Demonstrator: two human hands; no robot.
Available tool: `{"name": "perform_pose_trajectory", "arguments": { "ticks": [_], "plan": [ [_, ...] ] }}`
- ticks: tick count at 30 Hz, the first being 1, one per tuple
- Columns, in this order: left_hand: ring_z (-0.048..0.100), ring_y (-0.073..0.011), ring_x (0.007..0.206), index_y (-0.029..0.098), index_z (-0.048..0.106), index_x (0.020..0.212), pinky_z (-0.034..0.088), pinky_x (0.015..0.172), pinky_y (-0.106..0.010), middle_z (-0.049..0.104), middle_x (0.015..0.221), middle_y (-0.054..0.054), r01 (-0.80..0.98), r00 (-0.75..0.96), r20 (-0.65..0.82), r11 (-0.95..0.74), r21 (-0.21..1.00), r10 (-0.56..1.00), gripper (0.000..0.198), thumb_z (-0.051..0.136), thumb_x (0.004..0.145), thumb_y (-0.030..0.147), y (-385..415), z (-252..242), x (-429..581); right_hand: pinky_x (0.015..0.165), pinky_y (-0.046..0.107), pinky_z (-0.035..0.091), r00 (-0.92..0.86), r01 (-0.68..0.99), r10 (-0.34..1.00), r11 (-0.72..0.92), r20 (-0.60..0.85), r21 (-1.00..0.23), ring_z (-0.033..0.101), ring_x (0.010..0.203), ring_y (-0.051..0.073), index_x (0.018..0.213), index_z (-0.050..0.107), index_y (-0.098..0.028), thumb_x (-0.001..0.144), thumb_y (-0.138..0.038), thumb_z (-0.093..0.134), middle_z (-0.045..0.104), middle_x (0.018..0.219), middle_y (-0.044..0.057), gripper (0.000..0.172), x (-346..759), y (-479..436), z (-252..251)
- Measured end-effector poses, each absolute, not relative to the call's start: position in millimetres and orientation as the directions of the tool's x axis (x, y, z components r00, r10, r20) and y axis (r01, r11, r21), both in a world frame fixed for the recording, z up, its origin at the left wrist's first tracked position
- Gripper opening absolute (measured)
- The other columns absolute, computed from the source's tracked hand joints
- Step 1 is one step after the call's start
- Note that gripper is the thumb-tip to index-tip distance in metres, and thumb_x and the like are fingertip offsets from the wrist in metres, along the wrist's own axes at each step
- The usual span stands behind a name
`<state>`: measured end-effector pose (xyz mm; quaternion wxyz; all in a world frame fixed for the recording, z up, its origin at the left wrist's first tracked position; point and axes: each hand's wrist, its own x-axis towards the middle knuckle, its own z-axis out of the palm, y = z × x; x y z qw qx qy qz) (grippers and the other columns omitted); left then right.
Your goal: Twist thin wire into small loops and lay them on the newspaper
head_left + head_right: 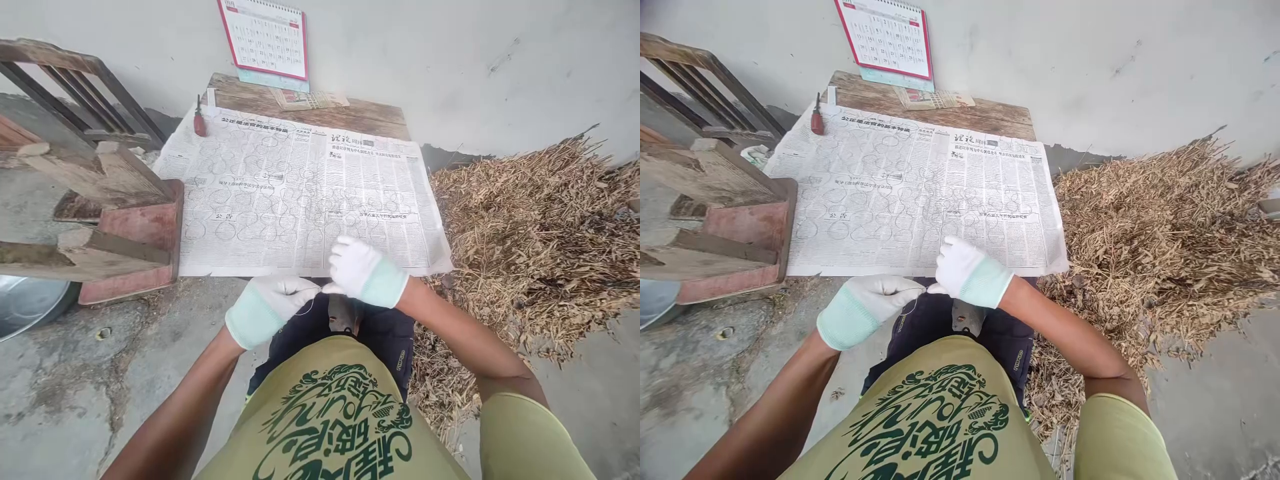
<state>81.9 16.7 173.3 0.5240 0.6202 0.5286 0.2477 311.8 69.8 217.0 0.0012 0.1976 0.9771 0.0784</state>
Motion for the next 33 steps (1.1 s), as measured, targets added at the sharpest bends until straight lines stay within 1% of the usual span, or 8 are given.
{"name": "perform_pose_trajectory", "arguments": {
  "ticks": [4, 8, 12, 20, 23, 27, 29, 33],
  "plan": [
    [0.066, -0.0178, 0.067, 0.021, 0.080, 0.072, 0.052, 0.061, -0.025, 0.075, 0.072, -0.003, 0.374, 0.250, -0.235, 0.130, 0.918, 0.939, 0.033, 0.071, 0.082, 0.051, 14.0, 172.0, 89.5, 0.081, 0.040, 0.039, -0.908, 0.402, 0.413, 0.906, -0.066, 0.132, 0.063, 0.083, 0.025, 0.079, 0.072, -0.016, 0.106, -0.023, 0.048, 0.072, 0.079, 0.009, 0.037, 311.9, 74.0, 199.5],
    [0.059, -0.0156, 0.058, 0.021, 0.079, 0.069, 0.046, 0.055, -0.025, 0.071, 0.064, -0.002, 0.360, 0.115, -0.281, 0.224, 0.906, 0.953, 0.031, 0.075, 0.077, 0.051, 7.5, 167.5, 97.3, 0.073, 0.038, 0.036, -0.856, 0.491, 0.500, 0.866, -0.132, 0.099, 0.065, 0.078, 0.025, 0.077, 0.075, -0.014, 0.110, -0.033, 0.040, 0.074, 0.075, 0.012, 0.052, 312.8, 78.9, 207.1],
    [0.060, -0.0166, 0.059, 0.021, 0.080, 0.071, 0.048, 0.059, -0.027, 0.073, 0.065, -0.002, 0.321, -0.052, -0.334, 0.333, 0.887, 0.941, 0.032, 0.074, 0.074, 0.053, 1.6, 168.6, 105.4, 0.071, 0.037, 0.036, -0.773, 0.608, 0.605, 0.793, -0.191, 0.049, 0.066, 0.074, 0.026, 0.076, 0.077, -0.012, 0.111, -0.040, 0.040, 0.075, 0.075, 0.015, 0.058, 308.8, 82.8, 216.7],
    [0.065, -0.0199, 0.069, 0.022, 0.079, 0.069, 0.048, 0.067, -0.029, 0.075, 0.070, -0.002, 0.400, -0.196, -0.246, 0.307, 0.864, 0.949, 0.039, 0.068, 0.078, 0.059, 0.1, 162.2, 102.1, 0.072, 0.040, 0.040, -0.470, 0.883, 0.864, 0.462, -0.182, -0.087, 0.066, 0.069, 0.029, 0.065, 0.072, -0.013, 0.105, -0.054, 0.049, 0.067, 0.063, 0.015, 0.062, 314.2, 81.4, 195.1],
    [0.062, -0.0181, 0.065, 0.023, 0.079, 0.071, 0.048, 0.065, -0.028, 0.073, 0.067, -0.001, 0.400, -0.182, -0.236, 0.291, 0.869, 0.955, 0.039, 0.068, 0.080, 0.059, -1.0, 159.5, 98.7, 0.073, 0.041, 0.040, -0.398, 0.917, 0.894, 0.386, -0.207, -0.097, 0.065, 0.068, 0.028, 0.061, 0.069, -0.014, 0.103, -0.054, 0.053, 0.062, 0.058, 0.013, 0.061, 320.2, 81.5, 188.7],
    [0.064, -0.0181, 0.066, 0.023, 0.082, 0.075, 0.051, 0.065, -0.027, 0.074, 0.069, -0.001, 0.367, -0.173, -0.251, 0.299, 0.881, 0.952, 0.035, 0.072, 0.078, 0.057, -2.5, 159.2, 96.8, 0.064, 0.035, 0.036, -0.448, 0.890, 0.837, 0.451, -0.315, -0.067, 0.059, 0.059, 0.023, 0.056, 0.065, -0.016, 0.104, -0.055, 0.050, 0.059, 0.056, 0.010, 0.063, 334.1, 80.6, 188.8],
    [0.068, -0.0194, 0.071, 0.024, 0.083, 0.078, 0.054, 0.070, -0.028, 0.077, 0.075, -0.001, 0.348, -0.153, -0.266, 0.304, 0.887, 0.952, 0.034, 0.073, 0.077, 0.057, -2.3, 158.8, 96.4, 0.061, 0.033, 0.035, -0.505, 0.863, 0.799, 0.479, -0.327, -0.162, 0.056, 0.055, 0.020, 0.053, 0.061, -0.018, 0.104, -0.059, 0.046, 0.058, 0.054, 0.008, 0.067, 342.8, 78.4, 191.8],
    [0.073, -0.0225, 0.085, 0.025, 0.084, 0.084, 0.056, 0.082, -0.031, 0.081, 0.089, -0.003, 0.306, -0.102, -0.266, 0.285, 0.908, 0.958, 0.034, 0.074, 0.077, 0.056, -1.4, 156.7, 93.8, 0.066, 0.030, 0.042, -0.552, 0.768, 0.758, 0.298, -0.348, -0.567, 0.060, 0.057, 0.015, 0.053, 0.062, -0.021, 0.102, -0.064, 0.047, 0.065, 0.058, 0.002, 0.067, 355.9, 70.7, 201.9]
  ]
}}
